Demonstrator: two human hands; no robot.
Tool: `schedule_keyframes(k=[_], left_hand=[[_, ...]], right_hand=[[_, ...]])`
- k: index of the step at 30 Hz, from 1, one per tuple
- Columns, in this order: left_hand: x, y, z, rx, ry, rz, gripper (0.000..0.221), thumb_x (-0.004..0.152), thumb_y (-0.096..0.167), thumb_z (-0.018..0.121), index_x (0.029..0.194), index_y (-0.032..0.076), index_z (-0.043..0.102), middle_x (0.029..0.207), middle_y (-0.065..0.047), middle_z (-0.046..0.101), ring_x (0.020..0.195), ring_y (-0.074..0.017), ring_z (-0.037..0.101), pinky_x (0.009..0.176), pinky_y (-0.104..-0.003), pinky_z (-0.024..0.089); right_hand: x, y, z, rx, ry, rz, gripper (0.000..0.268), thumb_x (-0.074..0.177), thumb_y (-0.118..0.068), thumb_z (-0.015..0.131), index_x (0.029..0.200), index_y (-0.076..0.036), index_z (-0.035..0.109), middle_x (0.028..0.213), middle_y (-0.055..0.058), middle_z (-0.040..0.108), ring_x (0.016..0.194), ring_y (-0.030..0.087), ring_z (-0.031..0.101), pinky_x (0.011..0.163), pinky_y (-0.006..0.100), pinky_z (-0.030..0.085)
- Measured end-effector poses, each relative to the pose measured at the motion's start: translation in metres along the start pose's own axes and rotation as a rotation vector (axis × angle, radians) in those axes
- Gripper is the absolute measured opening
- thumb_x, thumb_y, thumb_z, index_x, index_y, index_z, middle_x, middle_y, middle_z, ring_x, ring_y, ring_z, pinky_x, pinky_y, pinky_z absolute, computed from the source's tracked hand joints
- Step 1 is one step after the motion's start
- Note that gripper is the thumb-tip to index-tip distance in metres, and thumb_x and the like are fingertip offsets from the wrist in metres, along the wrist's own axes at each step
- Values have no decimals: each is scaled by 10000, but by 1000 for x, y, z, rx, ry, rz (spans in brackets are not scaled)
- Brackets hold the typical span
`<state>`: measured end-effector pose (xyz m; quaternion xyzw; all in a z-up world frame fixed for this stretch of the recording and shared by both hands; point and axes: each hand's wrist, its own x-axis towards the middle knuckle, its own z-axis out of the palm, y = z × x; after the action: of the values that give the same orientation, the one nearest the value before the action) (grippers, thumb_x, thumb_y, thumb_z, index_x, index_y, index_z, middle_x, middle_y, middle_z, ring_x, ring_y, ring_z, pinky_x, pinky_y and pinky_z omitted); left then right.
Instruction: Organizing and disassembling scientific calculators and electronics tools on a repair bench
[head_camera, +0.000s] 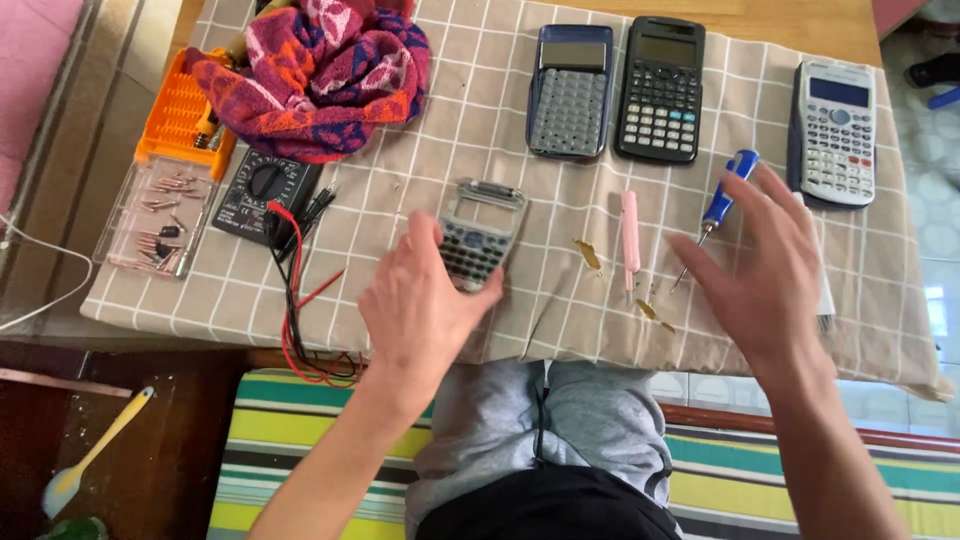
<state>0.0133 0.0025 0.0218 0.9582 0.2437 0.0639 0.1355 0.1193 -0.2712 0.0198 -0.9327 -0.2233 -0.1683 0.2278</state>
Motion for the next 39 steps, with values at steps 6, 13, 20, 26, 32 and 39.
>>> schedule_keyframes(k=[6, 13, 20, 26, 32, 39], left_hand=[[-24, 6, 11, -72, 2, 17, 739, 725, 579, 897, 1160, 162, 469, 987, -67, 702, 853, -385, 693, 612, -545, 546], [-26, 9, 17, -118, -13, 38, 926, 692, 600, 898, 1370, 138, 470, 1115, -140, 679, 948, -414, 681, 681, -552, 560], [-12, 17, 22, -19, -1, 31, 1015, 650, 658, 866, 1429, 144, 466, 985, -126, 658, 811, -419, 695, 594, -573, 541], [0, 21, 25, 53, -3, 65, 1029, 639, 677, 861, 1427, 152, 458, 956, -100, 658, 774, -369, 705, 524, -540, 547], [10, 27, 32, 98, 21, 126, 1026, 673, 711, 846, 1431, 130, 470, 953, -95, 642, 709, -332, 713, 471, -479, 562], [15, 30, 42, 177, 26, 150, 1091, 663, 786, 820, 1465, 141, 455, 1001, -87, 658, 675, -306, 726, 493, -446, 584]], right_hand=[[97, -15, 71, -11, -360, -165, 1078, 810, -577, 806, 1587, -1, 331, 1538, 282, 489, 1524, 411, 93, 1189, 628, 39], [119, 12, 117, -134, -231, -350, 995, 915, -627, 814, 1614, -22, 446, 1353, 367, 649, 1495, 465, 437, 1212, 556, -66], [153, 3, 146, -123, -208, -398, 993, 861, -579, 854, 1580, -12, 470, 1444, 353, 586, 1469, 417, 440, 1201, 571, -47], [165, -10, 146, -81, -275, -307, 995, 821, -597, 839, 1563, -59, 451, 1429, 341, 577, 1425, 405, 483, 1187, 584, -72], [166, -3, 145, -54, -269, -290, 826, 815, -671, 797, 1427, -135, 652, 1466, 383, 517, 1364, 364, 547, 1184, 608, -121], [163, -5, 147, -87, -253, -282, 776, 837, -663, 765, 1405, -147, 653, 1501, 312, 524, 1282, 343, 611, 1187, 624, -119]])
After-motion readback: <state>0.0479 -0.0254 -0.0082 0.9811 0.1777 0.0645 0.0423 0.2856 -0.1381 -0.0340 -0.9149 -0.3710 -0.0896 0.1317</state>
